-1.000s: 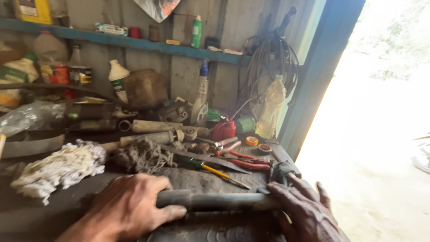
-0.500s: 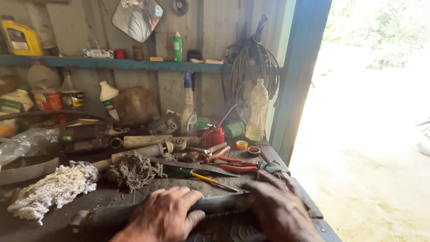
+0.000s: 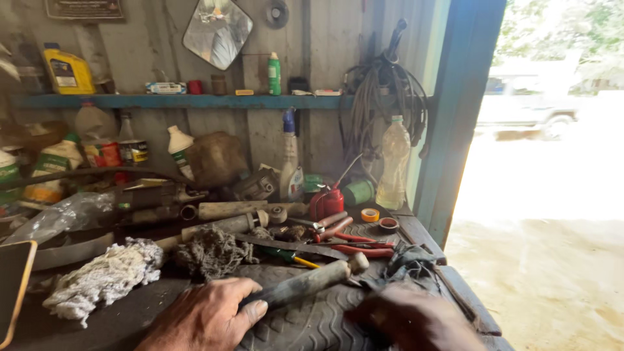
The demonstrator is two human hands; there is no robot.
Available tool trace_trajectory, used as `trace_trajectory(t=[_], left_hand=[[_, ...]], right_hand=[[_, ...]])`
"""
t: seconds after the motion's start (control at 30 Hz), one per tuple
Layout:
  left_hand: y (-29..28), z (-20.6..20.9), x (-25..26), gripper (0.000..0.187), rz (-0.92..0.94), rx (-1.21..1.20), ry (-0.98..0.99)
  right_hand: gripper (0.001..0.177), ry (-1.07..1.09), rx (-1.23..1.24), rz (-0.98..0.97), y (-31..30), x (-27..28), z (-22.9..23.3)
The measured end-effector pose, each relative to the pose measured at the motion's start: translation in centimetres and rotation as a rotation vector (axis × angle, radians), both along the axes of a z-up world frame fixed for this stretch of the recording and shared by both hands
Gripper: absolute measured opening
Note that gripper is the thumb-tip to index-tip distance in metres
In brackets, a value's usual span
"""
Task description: The person cleans a shock absorber by hand and with a cloth on a workbench, then wipes down several tools.
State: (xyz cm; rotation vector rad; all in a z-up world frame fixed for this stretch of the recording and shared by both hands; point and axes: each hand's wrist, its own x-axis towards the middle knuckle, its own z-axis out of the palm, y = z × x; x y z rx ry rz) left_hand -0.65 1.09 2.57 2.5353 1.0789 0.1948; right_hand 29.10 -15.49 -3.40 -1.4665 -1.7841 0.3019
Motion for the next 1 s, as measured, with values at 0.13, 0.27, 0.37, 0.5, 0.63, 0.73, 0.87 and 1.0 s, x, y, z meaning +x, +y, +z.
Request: trace_trajectory(t=[0.13, 0.27, 0.37, 0.5, 0.63, 0.73, 0.87, 1.0], left_hand=[[-2.2, 2.4, 0.3, 0.044, 0.173, -0.100, 0.092], [-2.4, 2.9, 0.0, 0.043, 0.097, -0.092, 0.118], [-1.8, 1.9, -0.3, 0.045, 0.048, -0.011, 0.098], [-0.7, 0.2, -0.2, 0.046, 0.017, 0.021, 0.102], [-0.3, -1.0, -0.2, 0.041, -0.083, 0.174, 0.010], [-0.9, -0.2, 0.3, 0.047, -0.035, 0.103, 0.076], [-1.7, 1.4, -0.1, 0.048, -0.039, 0.128, 0.097], [-1.8, 1.1, -0.3, 0.049, -0.046, 0.149, 0.086]], right_hand=[[0.031, -0.238, 0.175, -0.163, 0.5, 1.8, -1.3], [0.029, 0.178, 0.010, -0.781, -0.6, 3.4, 0.2], [0.029, -0.066, 0.071, -1.016, -1.4, 2.9, 1.2], [0.031, -0.084, 0.151, -0.750, -0.9, 1.4, 0.9], [0.037, -0.255, 0.227, -0.559, -0.1, 0.3, 0.0], [0.042, -0.279, 0.196, -0.546, 0.0, -0.2, -0.3], [0.046, -0.452, 0.260, -0.399, 0.7, -1.3, 1.2], [0.041, -0.624, 0.431, -0.425, 2.7, -4.3, 1.7]])
